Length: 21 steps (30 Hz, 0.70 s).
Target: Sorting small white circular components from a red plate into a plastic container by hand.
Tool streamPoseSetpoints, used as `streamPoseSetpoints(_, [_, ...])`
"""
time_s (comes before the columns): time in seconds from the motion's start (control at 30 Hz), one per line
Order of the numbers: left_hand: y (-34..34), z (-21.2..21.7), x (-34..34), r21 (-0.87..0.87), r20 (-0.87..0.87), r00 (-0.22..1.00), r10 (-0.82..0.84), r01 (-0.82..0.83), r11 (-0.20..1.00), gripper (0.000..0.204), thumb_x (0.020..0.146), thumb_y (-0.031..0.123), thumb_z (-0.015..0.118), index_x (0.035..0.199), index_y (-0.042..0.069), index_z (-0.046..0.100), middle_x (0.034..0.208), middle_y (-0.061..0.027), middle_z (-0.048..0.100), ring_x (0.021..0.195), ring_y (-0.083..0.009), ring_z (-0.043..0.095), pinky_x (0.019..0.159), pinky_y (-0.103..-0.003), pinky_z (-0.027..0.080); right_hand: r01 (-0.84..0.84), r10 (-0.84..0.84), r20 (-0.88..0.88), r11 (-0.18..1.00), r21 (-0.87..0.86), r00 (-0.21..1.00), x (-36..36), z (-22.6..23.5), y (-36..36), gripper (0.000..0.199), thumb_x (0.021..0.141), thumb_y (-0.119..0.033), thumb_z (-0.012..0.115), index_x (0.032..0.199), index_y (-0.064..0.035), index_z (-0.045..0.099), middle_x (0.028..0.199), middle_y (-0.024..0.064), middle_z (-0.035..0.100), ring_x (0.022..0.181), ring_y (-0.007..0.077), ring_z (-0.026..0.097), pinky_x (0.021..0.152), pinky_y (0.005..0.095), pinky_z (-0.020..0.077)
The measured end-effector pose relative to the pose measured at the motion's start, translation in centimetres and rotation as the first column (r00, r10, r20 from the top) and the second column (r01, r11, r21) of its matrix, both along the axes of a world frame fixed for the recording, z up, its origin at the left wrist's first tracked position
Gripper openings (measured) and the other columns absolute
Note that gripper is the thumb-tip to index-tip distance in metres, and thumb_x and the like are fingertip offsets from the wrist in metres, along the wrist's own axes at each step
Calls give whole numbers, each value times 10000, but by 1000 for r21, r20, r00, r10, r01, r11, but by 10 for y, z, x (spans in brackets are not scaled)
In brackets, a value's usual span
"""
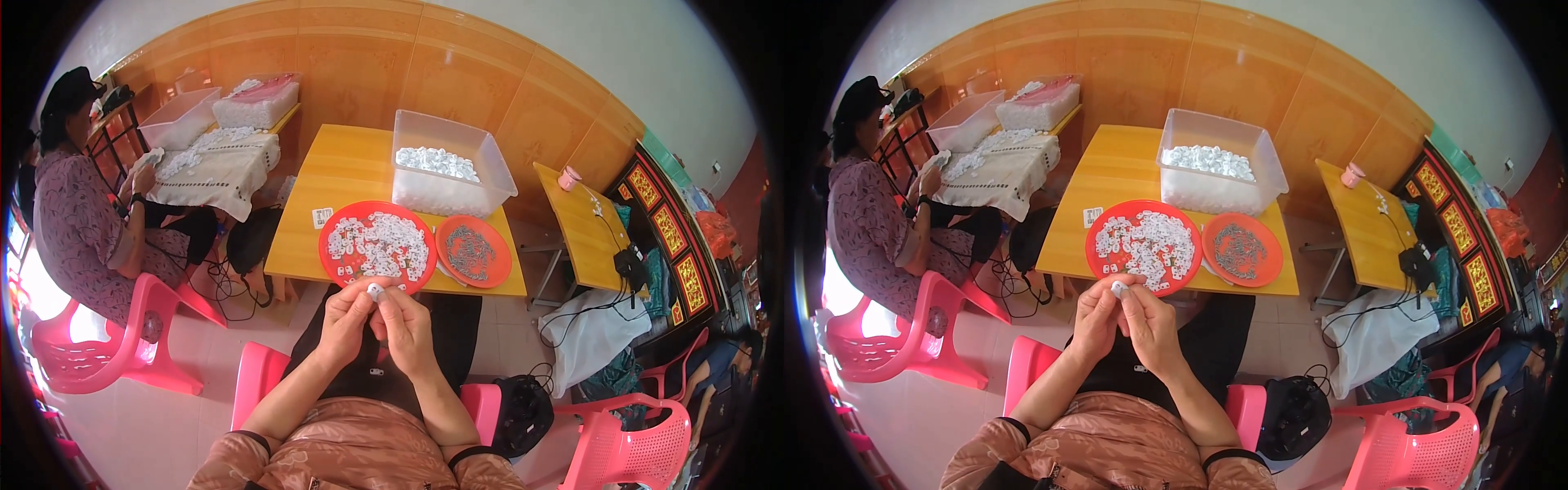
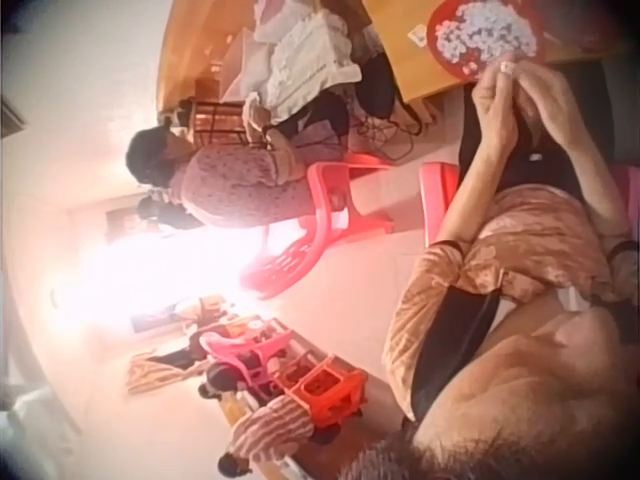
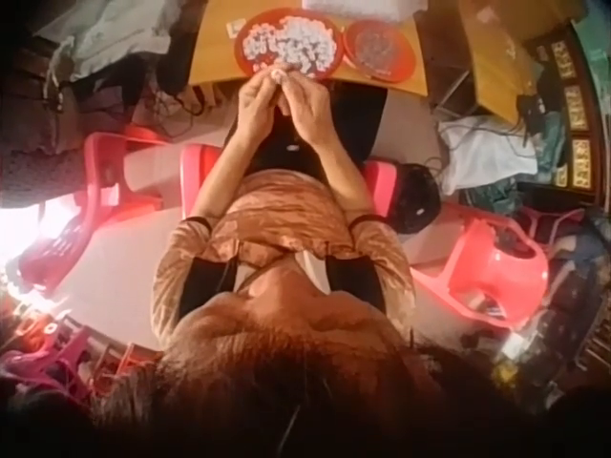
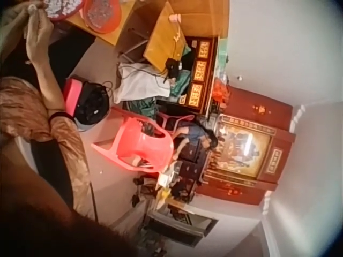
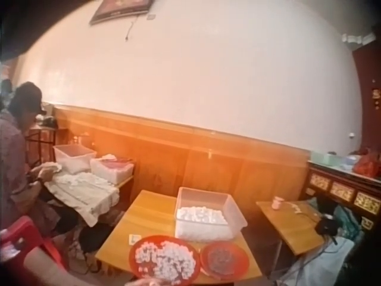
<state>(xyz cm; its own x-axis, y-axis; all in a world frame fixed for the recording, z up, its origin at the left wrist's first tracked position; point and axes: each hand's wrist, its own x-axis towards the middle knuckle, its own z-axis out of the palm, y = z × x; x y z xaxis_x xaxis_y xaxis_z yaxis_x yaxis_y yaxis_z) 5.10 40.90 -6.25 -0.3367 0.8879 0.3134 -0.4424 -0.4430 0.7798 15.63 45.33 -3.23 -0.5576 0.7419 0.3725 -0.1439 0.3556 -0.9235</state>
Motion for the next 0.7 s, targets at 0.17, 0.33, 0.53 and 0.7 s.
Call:
streamPoseSetpoints(0.17, [6, -13, -7, 32, -120, 992, 32, -28, 999, 262, 935, 149, 528, 1127, -14, 599, 1070, -85, 630, 860, -117, 593, 792, -256, 476, -111, 100, -60, 968, -227, 993, 2, -4, 5, 292, 975, -221, 471, 812, -13, 595, 551, -27, 463, 495, 42, 403, 456, 214, 294])
streamPoseSetpoints(0.33, [7, -19, -7, -37, -56, 998, 7, -9, 999, 245, 932, 142, 529, 1104, -12, 613, 1085, -80, 625, 958, -126, 570, 870, -278, 448, -86, 85, -13, 970, -228, 996, -1, -4, 7, 316, 976, -240, 466, 835, -2, 619, 546, -23, 461, 496, 44, 416, 463, 204, 303])
streamPoseSetpoints(0.53, [19, -24, -12, -51, 28, 998, 51, -49, 997, 321, 947, 182, 505, 1214, 6, 528, 1100, -99, 621, 960, -146, 588, 839, -259, 450, -177, 207, 82, 942, -284, 975, 3, -29, 43, 284, 935, -210, 496, 819, 4, 641, 549, -18, 486, 498, 50, 433, 472, 205, 316])
streamPoseSetpoints(0.7, [25, -40, -38, -388, 105, 925, 364, -299, 872, 283, 952, 230, 501, 1169, 50, 521, 1018, -60, 642, 841, -95, 607, 684, -211, 436, -159, 242, 590, 969, -189, 770, -1, -28, 80, 263, 872, -215, 524, 749, -20, 649, 541, 6, 528, 510, 68, 483, 489, 224, 354])
